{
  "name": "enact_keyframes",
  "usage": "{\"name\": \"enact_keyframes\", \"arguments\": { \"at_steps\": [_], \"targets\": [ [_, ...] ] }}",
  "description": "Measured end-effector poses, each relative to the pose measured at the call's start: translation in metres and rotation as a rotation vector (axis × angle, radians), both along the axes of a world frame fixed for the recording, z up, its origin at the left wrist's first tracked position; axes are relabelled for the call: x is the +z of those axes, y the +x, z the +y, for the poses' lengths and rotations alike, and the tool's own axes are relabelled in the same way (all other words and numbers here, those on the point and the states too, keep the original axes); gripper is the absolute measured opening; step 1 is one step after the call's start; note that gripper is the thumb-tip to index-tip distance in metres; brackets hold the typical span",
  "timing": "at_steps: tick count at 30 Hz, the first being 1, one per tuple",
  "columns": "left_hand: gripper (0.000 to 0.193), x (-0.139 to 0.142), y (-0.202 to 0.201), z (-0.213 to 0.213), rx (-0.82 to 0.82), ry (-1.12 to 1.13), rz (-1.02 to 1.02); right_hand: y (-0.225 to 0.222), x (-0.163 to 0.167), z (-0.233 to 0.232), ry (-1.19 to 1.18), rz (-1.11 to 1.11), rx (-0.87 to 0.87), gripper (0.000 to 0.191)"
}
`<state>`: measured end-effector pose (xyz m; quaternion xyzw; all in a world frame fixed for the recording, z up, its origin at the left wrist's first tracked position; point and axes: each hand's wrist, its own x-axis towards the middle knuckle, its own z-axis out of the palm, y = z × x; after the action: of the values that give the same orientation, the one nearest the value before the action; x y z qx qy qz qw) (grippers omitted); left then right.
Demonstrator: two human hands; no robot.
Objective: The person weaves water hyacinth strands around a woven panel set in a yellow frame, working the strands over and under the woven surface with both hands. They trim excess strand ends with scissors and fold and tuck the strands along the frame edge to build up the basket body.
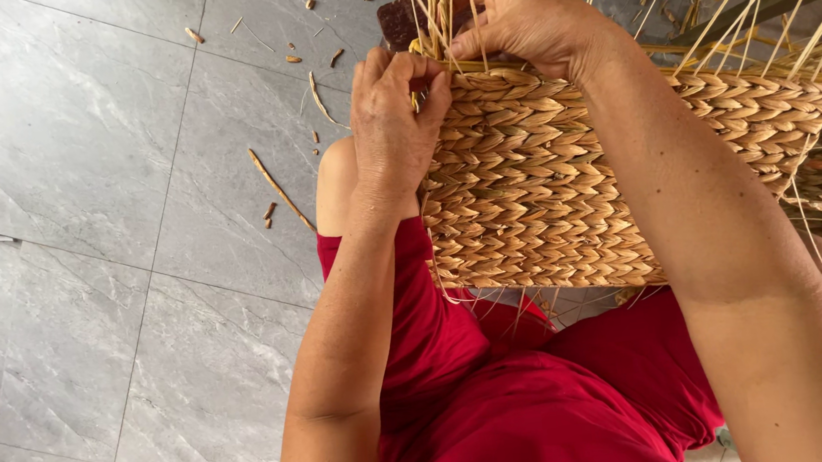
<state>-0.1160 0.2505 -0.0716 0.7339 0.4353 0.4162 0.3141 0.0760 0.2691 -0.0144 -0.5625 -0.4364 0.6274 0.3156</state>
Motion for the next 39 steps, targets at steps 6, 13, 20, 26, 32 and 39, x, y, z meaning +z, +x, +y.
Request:
{"name": "enact_keyframes", "arguments": {
  "at_steps": [6,13,20,26,32,39],
  "targets": [
    [0.011,-0.018,-0.003,0.005,-0.064,-0.363,-0.248,0.005,-0.004,-0.003,-0.051,-0.048,-0.030,0.049],
    [0.016,-0.037,-0.010,0.017,-0.172,-0.920,-0.778,0.019,-0.027,-0.014,0.770,-0.454,-0.532,0.018],
    [0.021,-0.031,-0.017,0.016,-0.307,-1.031,-1.023,-0.028,-0.016,-0.083,0.963,-0.714,-0.177,0.011],
    [0.015,-0.012,-0.030,0.013,-0.447,-0.840,-1.257,-0.039,-0.007,-0.056,0.871,-0.753,-0.040,0.011],
    [0.016,-0.019,-0.011,0.011,-0.366,-0.353,-0.509,-0.048,0.033,-0.045,0.976,-0.546,-0.146,0.003],
    [0.018,-0.046,-0.005,0.009,-0.395,-0.394,-0.589,-0.082,0.087,-0.039,0.942,-0.199,-0.196,0.009]
  ]
}}
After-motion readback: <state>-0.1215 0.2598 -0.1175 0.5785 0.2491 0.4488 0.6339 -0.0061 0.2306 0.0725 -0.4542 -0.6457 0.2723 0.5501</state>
